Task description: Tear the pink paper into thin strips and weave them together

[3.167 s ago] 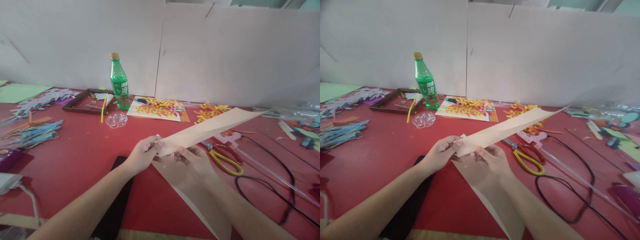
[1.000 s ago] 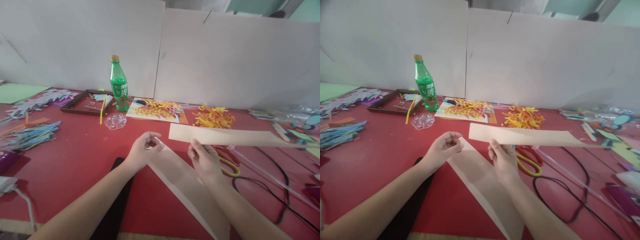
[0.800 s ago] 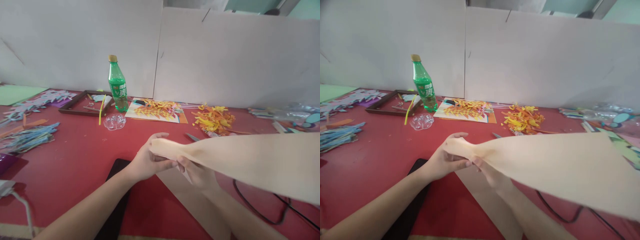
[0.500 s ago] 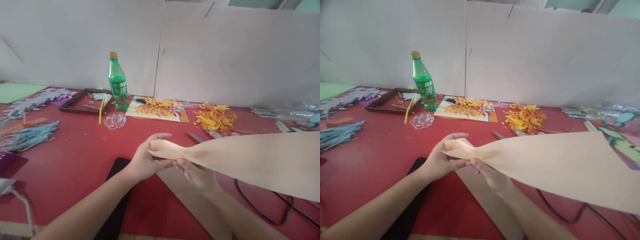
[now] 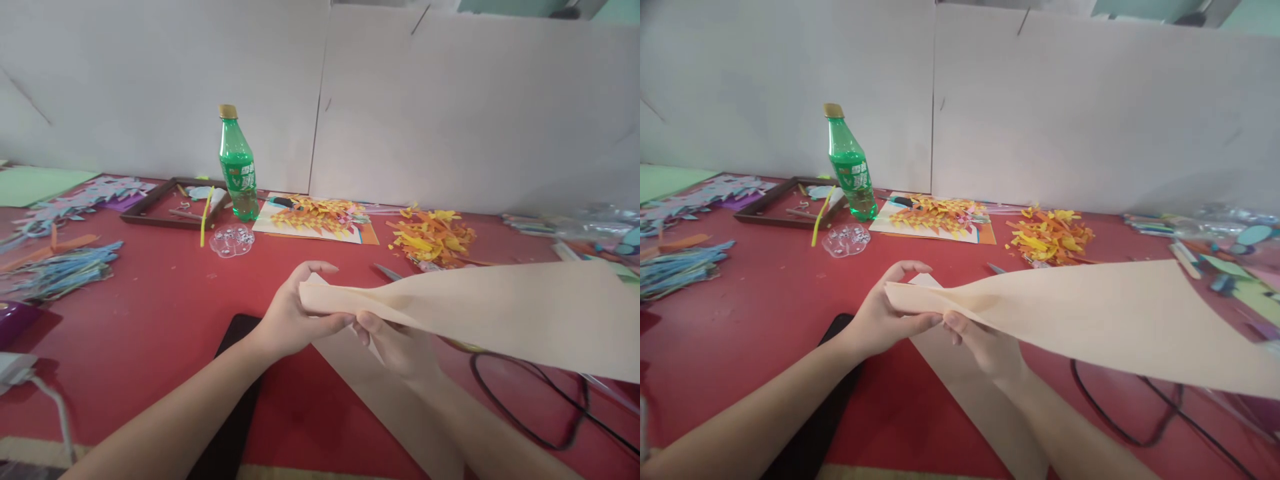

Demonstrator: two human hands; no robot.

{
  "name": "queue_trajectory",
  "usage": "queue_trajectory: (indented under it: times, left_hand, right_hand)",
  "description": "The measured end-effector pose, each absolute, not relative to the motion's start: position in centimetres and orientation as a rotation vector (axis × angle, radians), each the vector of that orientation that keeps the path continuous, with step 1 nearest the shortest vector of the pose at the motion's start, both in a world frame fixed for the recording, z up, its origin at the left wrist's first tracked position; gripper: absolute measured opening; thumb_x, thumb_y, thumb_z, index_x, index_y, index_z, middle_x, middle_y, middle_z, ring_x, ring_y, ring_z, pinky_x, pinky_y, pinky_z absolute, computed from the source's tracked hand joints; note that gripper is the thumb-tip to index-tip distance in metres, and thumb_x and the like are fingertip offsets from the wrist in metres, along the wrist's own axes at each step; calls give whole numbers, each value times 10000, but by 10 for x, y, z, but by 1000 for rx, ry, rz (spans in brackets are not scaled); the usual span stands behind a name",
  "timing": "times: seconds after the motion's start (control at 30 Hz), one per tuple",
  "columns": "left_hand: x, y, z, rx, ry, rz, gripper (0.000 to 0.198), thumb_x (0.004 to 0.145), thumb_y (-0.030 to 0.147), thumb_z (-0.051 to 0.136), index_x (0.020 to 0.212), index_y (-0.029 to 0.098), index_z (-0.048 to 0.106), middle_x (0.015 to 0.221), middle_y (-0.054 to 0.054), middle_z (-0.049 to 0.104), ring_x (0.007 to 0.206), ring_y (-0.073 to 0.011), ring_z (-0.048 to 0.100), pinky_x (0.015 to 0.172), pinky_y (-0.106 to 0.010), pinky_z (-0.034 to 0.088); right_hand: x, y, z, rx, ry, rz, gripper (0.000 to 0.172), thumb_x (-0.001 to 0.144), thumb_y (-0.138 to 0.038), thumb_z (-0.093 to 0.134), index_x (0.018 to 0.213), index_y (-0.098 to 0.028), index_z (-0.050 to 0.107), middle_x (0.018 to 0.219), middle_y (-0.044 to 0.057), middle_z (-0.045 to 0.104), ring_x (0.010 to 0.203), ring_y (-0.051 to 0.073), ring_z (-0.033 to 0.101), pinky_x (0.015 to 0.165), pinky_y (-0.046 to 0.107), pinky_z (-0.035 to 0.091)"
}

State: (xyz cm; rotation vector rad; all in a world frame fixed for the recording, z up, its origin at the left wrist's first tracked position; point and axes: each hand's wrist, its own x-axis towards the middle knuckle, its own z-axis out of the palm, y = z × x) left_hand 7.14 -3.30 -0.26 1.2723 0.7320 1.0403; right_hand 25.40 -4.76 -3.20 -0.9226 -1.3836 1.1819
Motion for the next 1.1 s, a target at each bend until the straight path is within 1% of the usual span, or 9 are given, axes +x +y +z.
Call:
queue_trajectory:
  times: [0.13,0.27,0.43,0.6,0.7,0.77,0.87,1.0,1.1]
  left_hand:
    - [72,-31,-3,1162,724,1107,447,703,171,745,1026,222,440,791,23,649,688,-109,636,613,-194,497]
    - [73,-29,-2,1122,744,1098,436,698,147,746,992,210,430,769,33,636,644,-77,608,588,-168,479]
    - [73,-30,-2,1100,738,1097,430,696,137,745,959,208,412,773,32,653,657,-87,622,609,-188,483]
    - [63,-27,0,1106,880,1177,449,679,183,771,957,206,419,634,54,647,571,-89,601,582,-195,454]
    - [57,-22,1,1076,936,1253,451,658,181,783,939,196,431,649,36,657,625,-108,617,632,-218,466]
    - [56,-20,0,1086,959,1297,410,682,195,765,936,191,442,659,39,631,644,-104,604,661,-228,467]
    - [59,-20,-3,1195,955,1357,333,747,240,713,979,185,480,770,14,592,752,-111,587,721,-242,470]
    - [61,-23,-8,1379,877,1179,450,721,319,741,1097,188,533,1063,-85,608,980,-183,580,825,-298,471]
    - [62,-25,-9,1447,880,984,390,697,373,754,1005,170,627,1008,-88,656,905,-198,618,781,-301,479]
  right_hand:
    - [251,-45,-32,-866,-1150,1211,165,782,-315,698,676,-197,652,575,-24,577,445,90,460,430,253,391]
    - [250,-43,-30,-857,-1088,1225,129,764,-285,721,686,-203,659,568,-31,583,434,84,462,418,244,390]
    - [248,-42,-28,-854,-1066,1232,143,749,-277,735,668,-190,656,554,-25,591,418,81,472,401,235,384]
    - [255,-36,-21,-959,-927,1163,217,669,-324,788,609,-181,636,519,-22,575,408,80,460,382,222,370]
    - [264,-31,-18,-990,-846,1107,238,648,-339,800,602,-177,631,535,-16,573,416,75,453,386,217,371]
    - [269,-28,-19,-992,-836,1075,232,645,-333,802,604,-177,635,538,-15,572,422,75,449,395,218,370]
    - [271,-30,-23,-1045,-951,1102,260,681,-336,777,561,-176,610,480,-27,536,418,80,441,415,225,367]
    - [265,-39,-25,-1186,-1304,1211,355,742,-380,714,497,-169,569,436,-20,499,420,101,452,427,245,366]
    - [262,-44,-24,-1199,-1491,1285,295,741,-399,702,572,-165,642,446,-16,507,415,111,461,415,249,371]
